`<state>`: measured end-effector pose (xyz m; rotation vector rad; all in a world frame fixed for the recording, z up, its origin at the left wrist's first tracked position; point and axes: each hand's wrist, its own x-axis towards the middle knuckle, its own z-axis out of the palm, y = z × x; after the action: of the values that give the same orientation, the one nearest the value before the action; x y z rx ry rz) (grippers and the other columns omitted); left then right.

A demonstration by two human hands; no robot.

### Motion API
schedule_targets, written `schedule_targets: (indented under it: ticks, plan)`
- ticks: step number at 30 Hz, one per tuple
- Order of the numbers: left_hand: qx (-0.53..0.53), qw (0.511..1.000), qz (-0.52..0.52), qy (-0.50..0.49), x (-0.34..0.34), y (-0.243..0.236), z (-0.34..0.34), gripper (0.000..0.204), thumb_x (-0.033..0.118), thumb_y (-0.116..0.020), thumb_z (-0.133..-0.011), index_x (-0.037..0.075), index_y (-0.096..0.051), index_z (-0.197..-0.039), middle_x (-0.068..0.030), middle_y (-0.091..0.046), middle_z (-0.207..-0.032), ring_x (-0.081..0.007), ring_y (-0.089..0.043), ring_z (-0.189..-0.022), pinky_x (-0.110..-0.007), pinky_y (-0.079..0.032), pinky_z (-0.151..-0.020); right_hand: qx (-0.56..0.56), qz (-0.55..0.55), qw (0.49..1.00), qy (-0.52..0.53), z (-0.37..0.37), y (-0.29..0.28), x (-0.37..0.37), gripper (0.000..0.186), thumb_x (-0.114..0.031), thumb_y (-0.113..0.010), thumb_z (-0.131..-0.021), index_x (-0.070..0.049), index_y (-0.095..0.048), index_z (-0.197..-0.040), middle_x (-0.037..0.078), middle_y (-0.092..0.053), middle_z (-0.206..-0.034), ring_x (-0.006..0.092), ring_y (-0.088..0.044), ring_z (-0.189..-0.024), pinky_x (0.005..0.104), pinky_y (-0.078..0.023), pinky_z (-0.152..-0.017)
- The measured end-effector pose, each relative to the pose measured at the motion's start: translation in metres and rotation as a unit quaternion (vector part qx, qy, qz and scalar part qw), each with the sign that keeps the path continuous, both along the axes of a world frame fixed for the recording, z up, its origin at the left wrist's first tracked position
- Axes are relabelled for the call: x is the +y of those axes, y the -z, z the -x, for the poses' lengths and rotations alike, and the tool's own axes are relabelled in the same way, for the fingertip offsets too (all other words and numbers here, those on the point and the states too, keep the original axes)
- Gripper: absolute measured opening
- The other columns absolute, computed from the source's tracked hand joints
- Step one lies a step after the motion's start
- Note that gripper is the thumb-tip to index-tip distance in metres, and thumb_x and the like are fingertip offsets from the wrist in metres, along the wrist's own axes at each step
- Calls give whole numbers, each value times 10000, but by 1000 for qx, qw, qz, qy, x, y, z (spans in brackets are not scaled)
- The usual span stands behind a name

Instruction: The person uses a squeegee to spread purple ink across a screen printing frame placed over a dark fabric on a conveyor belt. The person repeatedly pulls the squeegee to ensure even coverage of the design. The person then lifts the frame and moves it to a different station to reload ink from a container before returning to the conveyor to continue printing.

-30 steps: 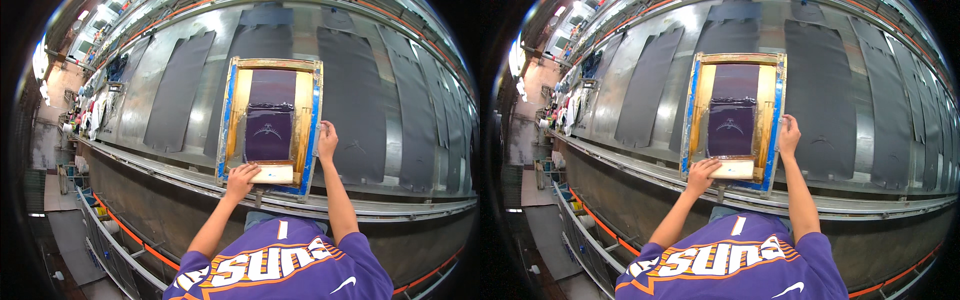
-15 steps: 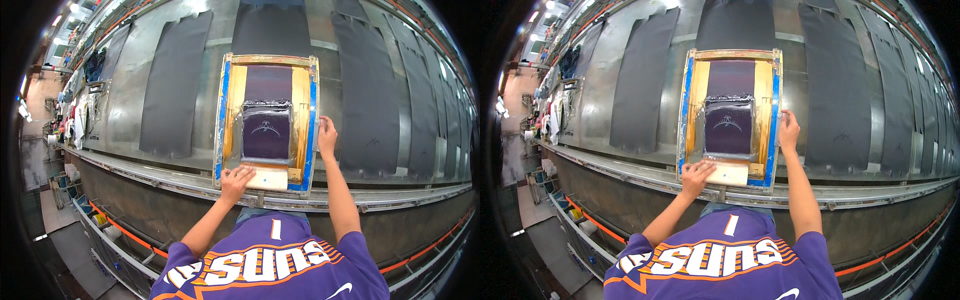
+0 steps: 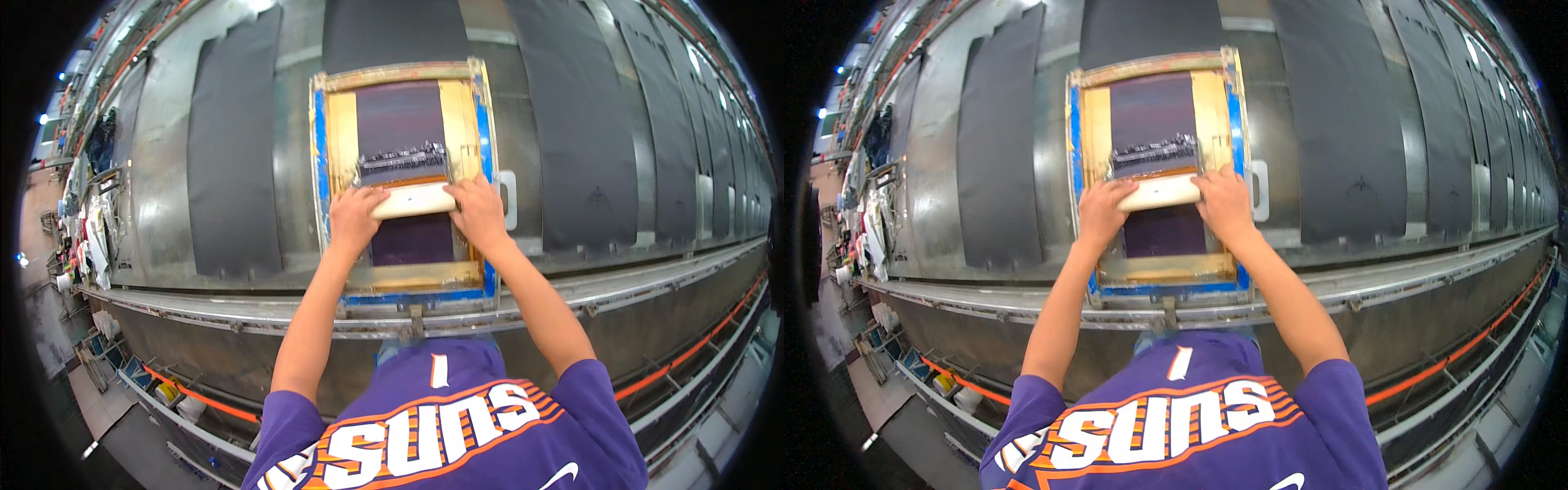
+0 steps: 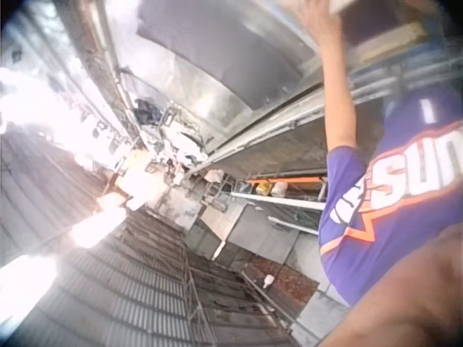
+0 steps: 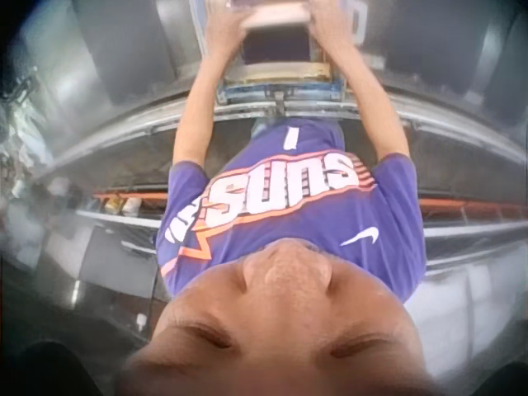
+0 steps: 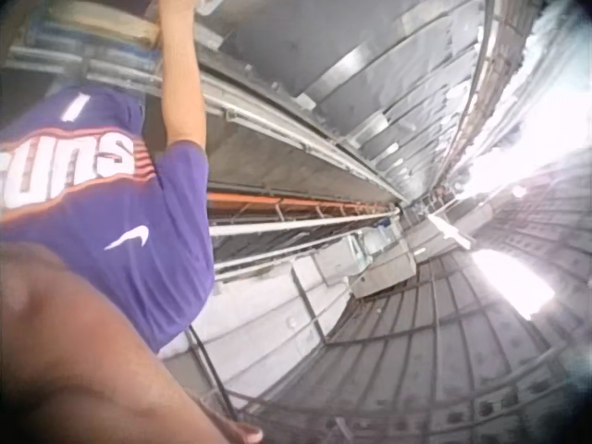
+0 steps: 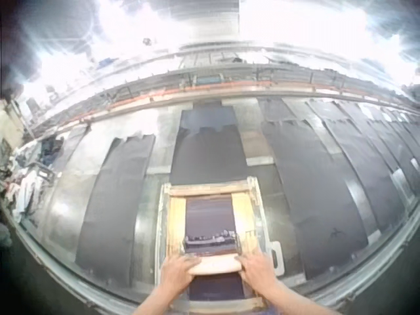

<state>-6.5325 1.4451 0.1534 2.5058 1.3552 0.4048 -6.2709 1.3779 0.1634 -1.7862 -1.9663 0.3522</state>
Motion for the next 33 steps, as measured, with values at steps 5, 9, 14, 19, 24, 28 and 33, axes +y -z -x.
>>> schedule_targets:
  ticks: [5,9,14,19,24,28,33]
  plan:
    - [21,1000,22,1,-65,-8,19,499,-43,-726,-675,234,-770,-1087,64,-735,-1164,-162,-654,-1024,-357,-444,-859,17,66,998,-11,18,-14,-70,434,-65,-796,-663,-122,-721,-1086,41,-663,-1066,271,-587,-1029,403,-478,-874]
    - [32,999,1,-5,1,-23,4,495,-37,-743,-706,261,-771,-1100,72,-745,-1153,-157,-661,-1002,-346,-440,-877,22,-15,999,-33,-1,-10,2,435,-55,-771,-694,-112,-710,-1120,64,-670,-1144,271,-594,-1060,419,-474,-903]
    - [-16,999,28,-6,50,-18,-13,458,-47,-715,-719,204,-773,-1098,7,-748,-1129,-219,-662,-982,-374,-488,-865,78,-32,996,-25,-12,2,43,397,-1,-719,-724,-68,-703,-1114,99,-677,-1145,316,-613,-1085,410,-500,-943]
    - [-2,1000,26,11,-59,-1,12,495,-103,-650,-673,179,-773,-1061,13,-736,-1118,-232,-645,-936,-373,-524,-802,111,29,993,-20,11,15,-65,474,28,-730,-691,-58,-699,-1156,138,-666,-1184,343,-623,-1106,422,-510,-955]
    - [-4,992,128,-4,-61,-24,20,488,-41,-724,-698,227,-780,-1102,-12,-748,-1124,-215,-678,-1030,-354,-537,-884,162,9,985,-64,-4,-18,-75,441,-150,-826,-758,-60,-689,-1167,104,-658,-1135,288,-616,-1027,376,-511,-875]
    - [-16,981,187,-58,24,-38,3,378,49,-730,-769,191,-767,-1118,-74,-746,-1097,-282,-682,-1039,-386,-538,-906,177,-10,954,243,-67,14,-26,408,-314,-776,-867,-92,-693,-1199,137,-656,-1089,277,-603,-977,393,-487,-850]
    - [-7,976,199,-85,50,-27,-10,444,22,-726,-762,177,-744,-1179,-83,-718,-1196,-275,-665,-1112,-382,-526,-964,374,81,885,265,-78,70,-1,250,-243,-676,-950,-104,-707,-1156,100,-631,-781,190,-568,-693,384,-462,-664]
